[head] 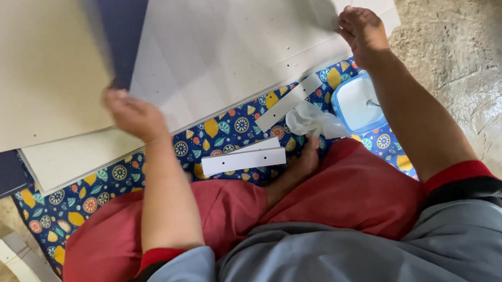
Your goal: The person applies glue to small white paper strips using a brush and attaches them to the edges of a larger sheet. They then fold a dark blue paper cover over the sheet and press it into place.
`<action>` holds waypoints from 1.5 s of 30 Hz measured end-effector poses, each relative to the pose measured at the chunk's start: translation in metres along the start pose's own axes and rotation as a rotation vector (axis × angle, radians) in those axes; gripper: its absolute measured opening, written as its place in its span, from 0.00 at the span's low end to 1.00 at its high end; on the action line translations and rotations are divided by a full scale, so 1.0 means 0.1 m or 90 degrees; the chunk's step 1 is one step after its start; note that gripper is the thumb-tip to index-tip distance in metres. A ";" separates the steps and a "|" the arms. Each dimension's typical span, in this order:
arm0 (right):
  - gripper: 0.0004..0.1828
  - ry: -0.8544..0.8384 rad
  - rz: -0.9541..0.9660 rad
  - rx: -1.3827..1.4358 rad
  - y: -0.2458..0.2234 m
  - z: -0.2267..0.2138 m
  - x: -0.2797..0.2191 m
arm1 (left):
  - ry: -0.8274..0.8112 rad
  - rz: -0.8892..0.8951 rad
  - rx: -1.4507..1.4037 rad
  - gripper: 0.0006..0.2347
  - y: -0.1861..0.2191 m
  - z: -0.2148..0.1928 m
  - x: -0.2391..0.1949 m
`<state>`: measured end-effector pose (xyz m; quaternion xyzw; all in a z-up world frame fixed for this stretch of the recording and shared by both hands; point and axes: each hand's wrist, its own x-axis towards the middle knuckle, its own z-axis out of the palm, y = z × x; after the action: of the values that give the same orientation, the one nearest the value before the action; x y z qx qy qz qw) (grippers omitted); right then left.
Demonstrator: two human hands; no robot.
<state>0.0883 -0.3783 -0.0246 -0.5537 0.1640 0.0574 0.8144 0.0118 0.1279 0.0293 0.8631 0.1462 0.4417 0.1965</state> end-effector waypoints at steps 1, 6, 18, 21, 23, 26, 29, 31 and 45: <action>0.24 0.008 0.000 0.008 -0.02 -0.01 0.00 | -0.080 0.063 -0.015 0.11 0.12 -0.02 -0.06; 0.25 0.019 0.006 0.060 -0.10 -0.07 0.12 | -0.289 0.165 0.003 0.09 0.31 0.05 -0.45; 0.39 -0.215 -0.057 0.073 -0.78 0.11 0.27 | -0.676 0.577 0.146 0.14 -0.03 -0.19 -0.26; 0.15 -0.084 0.014 -0.003 -0.52 0.20 0.37 | -0.861 0.582 0.197 0.19 0.06 -0.39 0.16; 0.28 -0.081 0.070 -0.039 -0.33 0.10 0.43 | -0.929 0.599 0.231 0.14 -0.04 -0.51 0.32; 0.25 -0.057 0.055 -0.090 -0.39 0.26 0.30 | -0.952 0.533 0.322 0.12 -0.34 -0.76 0.49; 0.27 -0.080 0.058 -0.105 -0.26 0.19 0.40 | -0.955 0.506 0.457 0.12 -0.95 -0.94 0.71; 0.33 -0.080 0.052 -0.143 -0.34 0.27 0.31 | -0.933 0.490 0.534 0.11 -1.08 -1.07 0.79; 0.12 -0.098 0.065 -0.395 -0.24 0.87 -0.07 | -0.939 0.403 0.077 0.17 -0.10 -0.57 -0.09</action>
<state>0.1061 -0.3066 0.0281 -0.7604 0.1047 0.1872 0.6130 -0.0402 0.1447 0.0489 0.9421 -0.2489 -0.2162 0.0609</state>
